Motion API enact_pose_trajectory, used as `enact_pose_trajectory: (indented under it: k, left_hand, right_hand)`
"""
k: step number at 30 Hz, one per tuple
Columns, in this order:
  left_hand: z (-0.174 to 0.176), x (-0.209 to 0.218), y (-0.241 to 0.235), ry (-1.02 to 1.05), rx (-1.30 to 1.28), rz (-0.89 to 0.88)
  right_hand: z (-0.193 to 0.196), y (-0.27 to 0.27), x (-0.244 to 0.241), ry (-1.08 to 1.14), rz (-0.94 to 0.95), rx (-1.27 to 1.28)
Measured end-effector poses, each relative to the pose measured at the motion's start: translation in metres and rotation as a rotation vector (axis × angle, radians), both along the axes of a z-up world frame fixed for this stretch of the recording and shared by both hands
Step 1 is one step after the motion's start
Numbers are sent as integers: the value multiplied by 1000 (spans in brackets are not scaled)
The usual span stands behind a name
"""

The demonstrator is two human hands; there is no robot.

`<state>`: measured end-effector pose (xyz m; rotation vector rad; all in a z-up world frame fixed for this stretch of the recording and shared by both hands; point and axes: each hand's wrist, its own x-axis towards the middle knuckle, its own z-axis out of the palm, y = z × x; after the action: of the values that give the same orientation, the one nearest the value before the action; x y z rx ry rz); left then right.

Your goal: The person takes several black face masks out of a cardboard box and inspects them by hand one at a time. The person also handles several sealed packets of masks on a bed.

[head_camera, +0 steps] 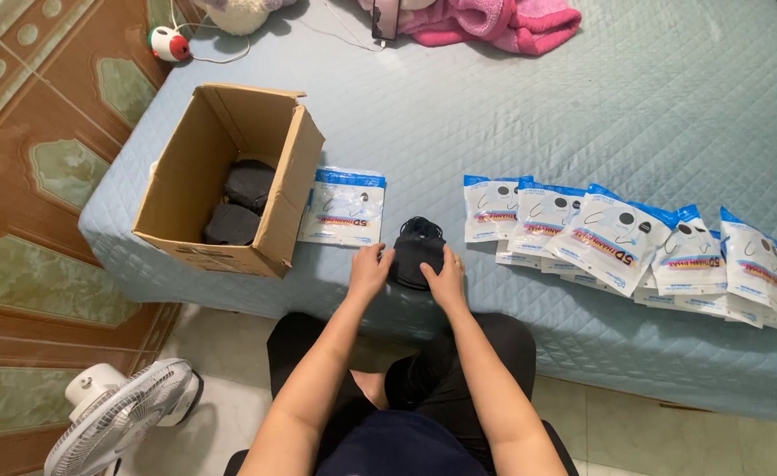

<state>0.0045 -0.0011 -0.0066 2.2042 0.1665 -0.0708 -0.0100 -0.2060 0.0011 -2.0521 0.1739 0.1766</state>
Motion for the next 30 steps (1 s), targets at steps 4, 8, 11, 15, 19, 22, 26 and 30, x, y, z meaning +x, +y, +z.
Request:
enact_pose_trajectory:
  k: [4, 8, 11, 15, 19, 22, 26, 30]
  left_hand:
    - [11, -1, -12, 57, 114, -95]
    - [1, 5, -16, 164, 120, -147]
    - [-13, 5, -16, 190, 61, -194]
    - [-25, -15, -15, 193, -323, -192]
    - [-2, -39, -6, 176, -444, -202]
    - [2, -49, 1, 166, -553, -171]
    - [28, -67, 9, -7, -194, -165]
    - [92, -93, 18, -381, 197, -479]
  right_hand:
    - [2, -3, -4, 50, -4, 6]
    - [9, -7, -5, 108, 30, 18]
    - [39, -4, -16, 130, 81, 56]
    - [51, -7, -28, 185, 80, 227]
    - [27, -15, -32, 309, 44, 385]
    - [13, -13, -33, 301, -38, 535]
    - [24, 0, -34, 224, -43, 526]
    - [42, 13, -39, 89, 271, 105]
